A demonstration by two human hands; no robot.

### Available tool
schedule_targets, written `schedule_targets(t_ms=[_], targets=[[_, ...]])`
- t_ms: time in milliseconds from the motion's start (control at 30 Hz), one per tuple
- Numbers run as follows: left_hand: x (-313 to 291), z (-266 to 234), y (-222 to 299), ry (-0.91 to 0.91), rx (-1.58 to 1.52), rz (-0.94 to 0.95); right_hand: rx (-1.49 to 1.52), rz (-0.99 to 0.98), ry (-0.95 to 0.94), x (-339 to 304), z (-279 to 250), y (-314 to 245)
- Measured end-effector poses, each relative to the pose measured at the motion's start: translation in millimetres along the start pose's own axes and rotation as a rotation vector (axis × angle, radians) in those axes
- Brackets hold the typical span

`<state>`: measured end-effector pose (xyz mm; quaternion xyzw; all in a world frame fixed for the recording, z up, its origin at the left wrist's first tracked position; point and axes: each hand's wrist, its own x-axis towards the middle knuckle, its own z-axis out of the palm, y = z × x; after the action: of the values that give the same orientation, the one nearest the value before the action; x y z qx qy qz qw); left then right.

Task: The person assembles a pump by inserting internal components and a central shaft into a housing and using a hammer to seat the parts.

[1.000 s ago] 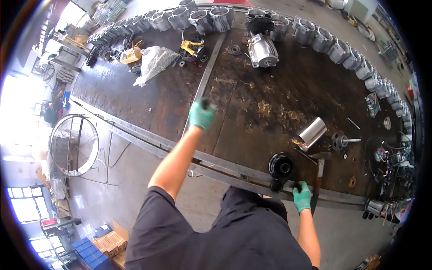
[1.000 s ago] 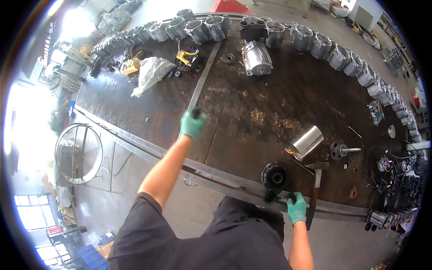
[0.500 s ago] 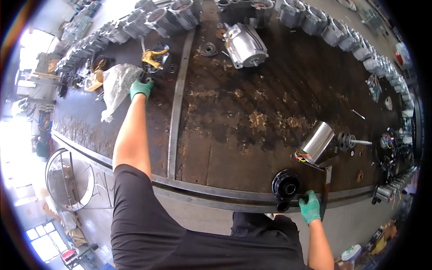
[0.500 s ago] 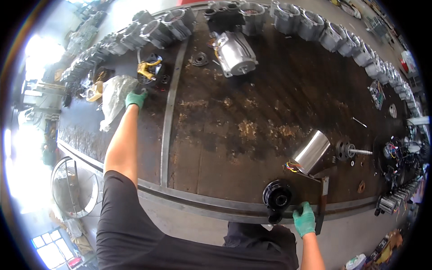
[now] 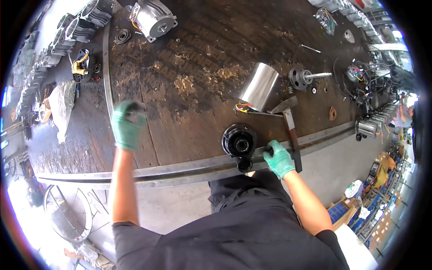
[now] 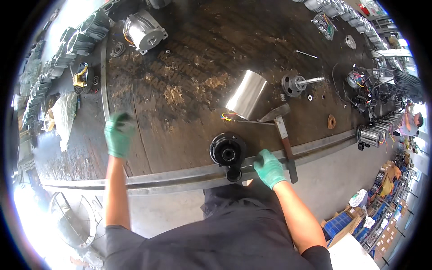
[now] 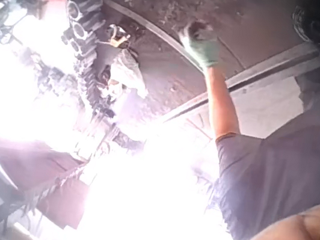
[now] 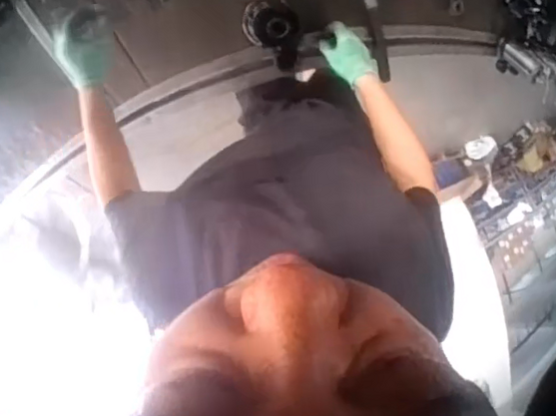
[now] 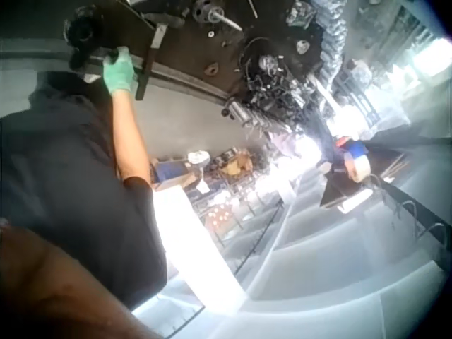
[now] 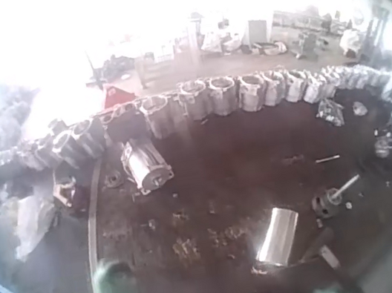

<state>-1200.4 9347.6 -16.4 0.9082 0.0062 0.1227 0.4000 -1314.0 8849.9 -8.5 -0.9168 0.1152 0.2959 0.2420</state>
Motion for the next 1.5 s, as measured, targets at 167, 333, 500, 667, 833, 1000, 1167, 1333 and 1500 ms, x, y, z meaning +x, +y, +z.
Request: schedule_targets(t_ms=[167, 333, 500, 667, 833, 1000, 1167, 1333, 1500], targets=[[-91.5, 96.3, 171.2, -0.231, 0.035, 0.089, 0.026, -0.094, -0.009, 3.8, 0.2, 4.7], [-113.9, 154.9, 221.2, -0.219, 0.131, -0.017, 0.165, -0.261, -0.038, 5.9, 0.1, 32.9], [-119.4, 155.8, 227.9, -0.264, 0.227, -0.046, 0.375, -0.243, -0.06, 2.3, -19.9, 53.7], [-121.1, 155.8, 228.7, -0.273, 0.219, -0.092, 0.46, -0.282, 0.202, 9.6, -38.5, 81.1], [-126.1, 160.8, 223.8, -0.246, 0.157, -0.102, -0.031, -0.277, 0.316, 15.1, -59.6, 80.4], [-131.1, 166.4, 220.0, -0.168, 0.102, -0.055, -0.277, -0.229, 0.364, 23.0, -60.5, 66.3], [-131.5, 164.1, 213.1, -0.208, 0.092, 0.004, -0.229, -0.147, 0.296, 32.9, -54.7, 71.9], [-121.4, 154.9, 220.8, -0.31, 0.235, 0.031, -0.239, -0.121, 0.209, 35.7, -65.5, 64.7], [-116.6, 157.0, 221.4, -0.329, 0.281, 0.083, 0.243, -0.122, 0.005, 47.7, -70.9, 74.9]])
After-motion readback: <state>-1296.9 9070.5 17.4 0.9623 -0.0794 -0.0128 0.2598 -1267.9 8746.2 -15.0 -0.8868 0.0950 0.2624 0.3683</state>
